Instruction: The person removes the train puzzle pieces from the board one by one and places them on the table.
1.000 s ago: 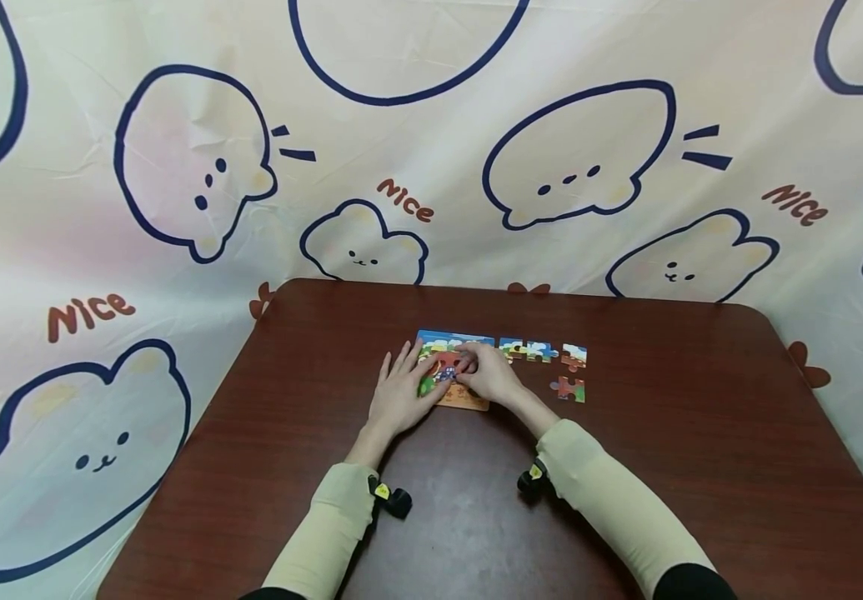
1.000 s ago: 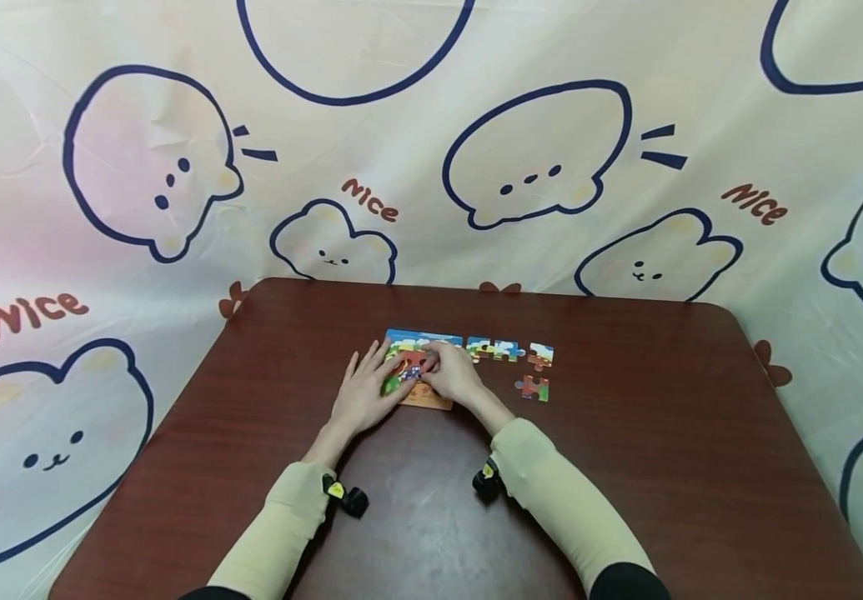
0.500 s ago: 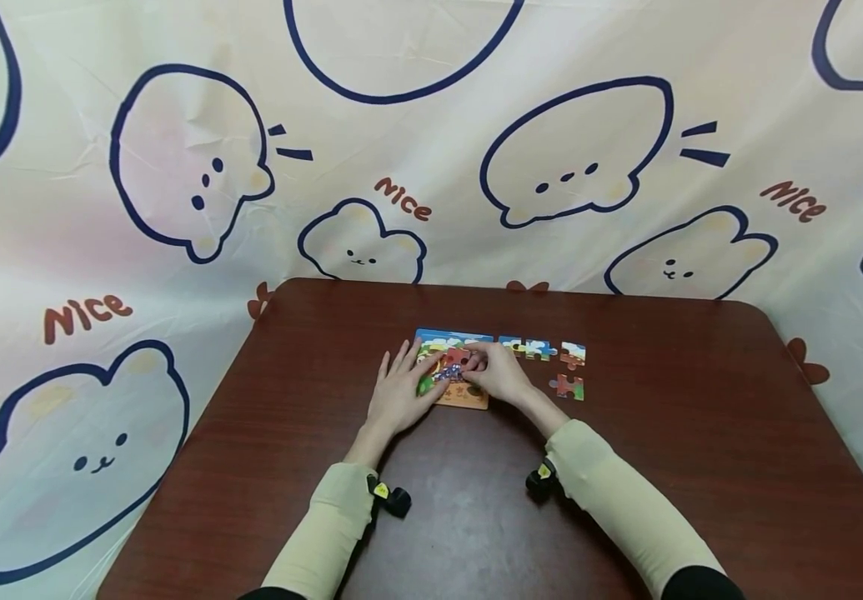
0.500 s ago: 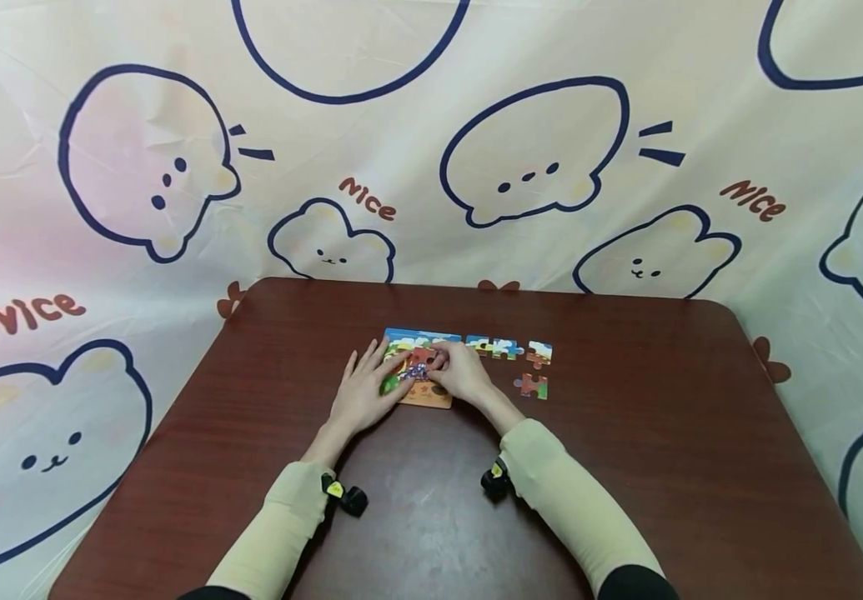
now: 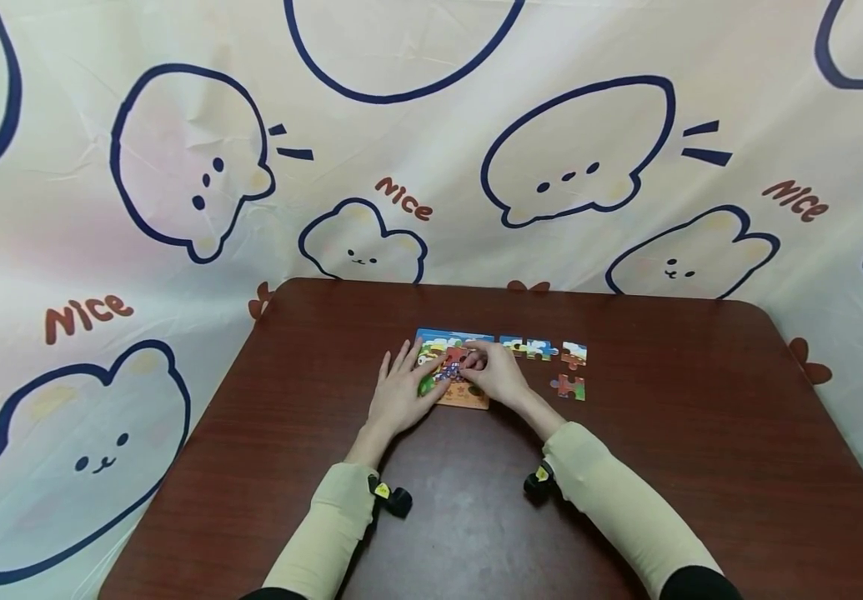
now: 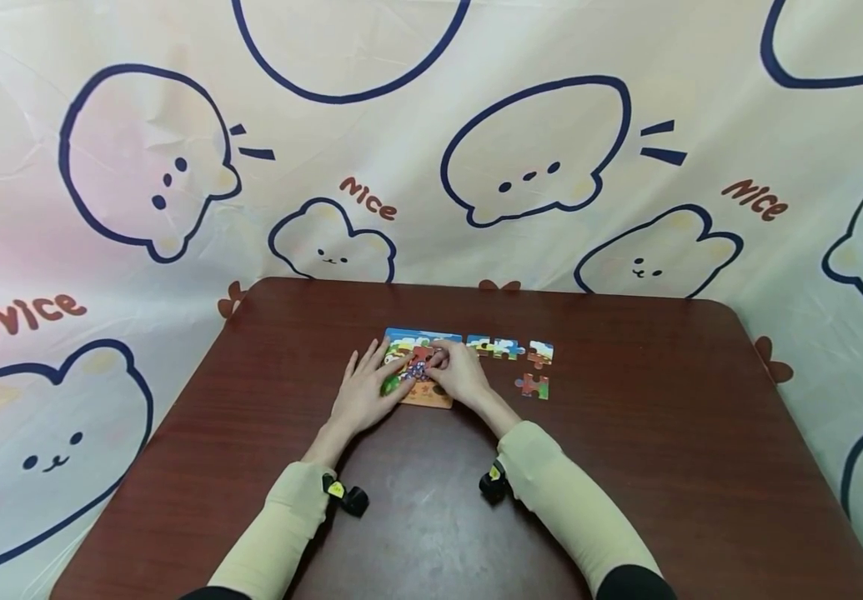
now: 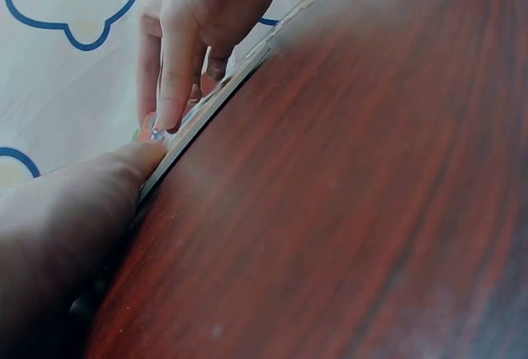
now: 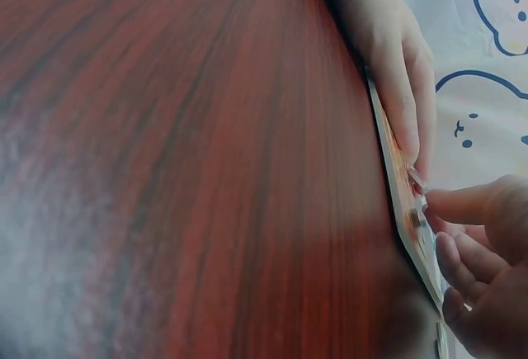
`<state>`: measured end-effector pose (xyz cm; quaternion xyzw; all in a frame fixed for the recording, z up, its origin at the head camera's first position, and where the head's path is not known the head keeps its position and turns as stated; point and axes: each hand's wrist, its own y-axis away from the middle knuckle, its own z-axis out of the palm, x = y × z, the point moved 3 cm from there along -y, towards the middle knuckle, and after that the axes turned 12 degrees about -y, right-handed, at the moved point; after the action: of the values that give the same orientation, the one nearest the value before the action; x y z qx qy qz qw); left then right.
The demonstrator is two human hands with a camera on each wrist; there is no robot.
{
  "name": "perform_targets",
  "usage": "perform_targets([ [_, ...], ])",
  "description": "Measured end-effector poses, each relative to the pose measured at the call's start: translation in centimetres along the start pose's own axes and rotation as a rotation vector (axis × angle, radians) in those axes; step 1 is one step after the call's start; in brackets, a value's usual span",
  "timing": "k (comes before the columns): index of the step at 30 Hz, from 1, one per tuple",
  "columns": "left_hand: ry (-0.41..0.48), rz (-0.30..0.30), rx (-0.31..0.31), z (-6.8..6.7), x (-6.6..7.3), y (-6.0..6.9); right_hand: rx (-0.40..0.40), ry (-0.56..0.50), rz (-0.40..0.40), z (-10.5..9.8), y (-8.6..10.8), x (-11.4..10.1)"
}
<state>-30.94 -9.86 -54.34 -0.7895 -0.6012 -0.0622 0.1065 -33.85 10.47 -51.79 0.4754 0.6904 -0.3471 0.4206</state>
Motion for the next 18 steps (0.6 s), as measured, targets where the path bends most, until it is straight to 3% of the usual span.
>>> perform_targets([
  [18, 0.013, -0.001, 0.023, -0.1, 0.2, 0.0, 0.054, -0.056, -0.002, -4.8, 3.5, 1.1],
])
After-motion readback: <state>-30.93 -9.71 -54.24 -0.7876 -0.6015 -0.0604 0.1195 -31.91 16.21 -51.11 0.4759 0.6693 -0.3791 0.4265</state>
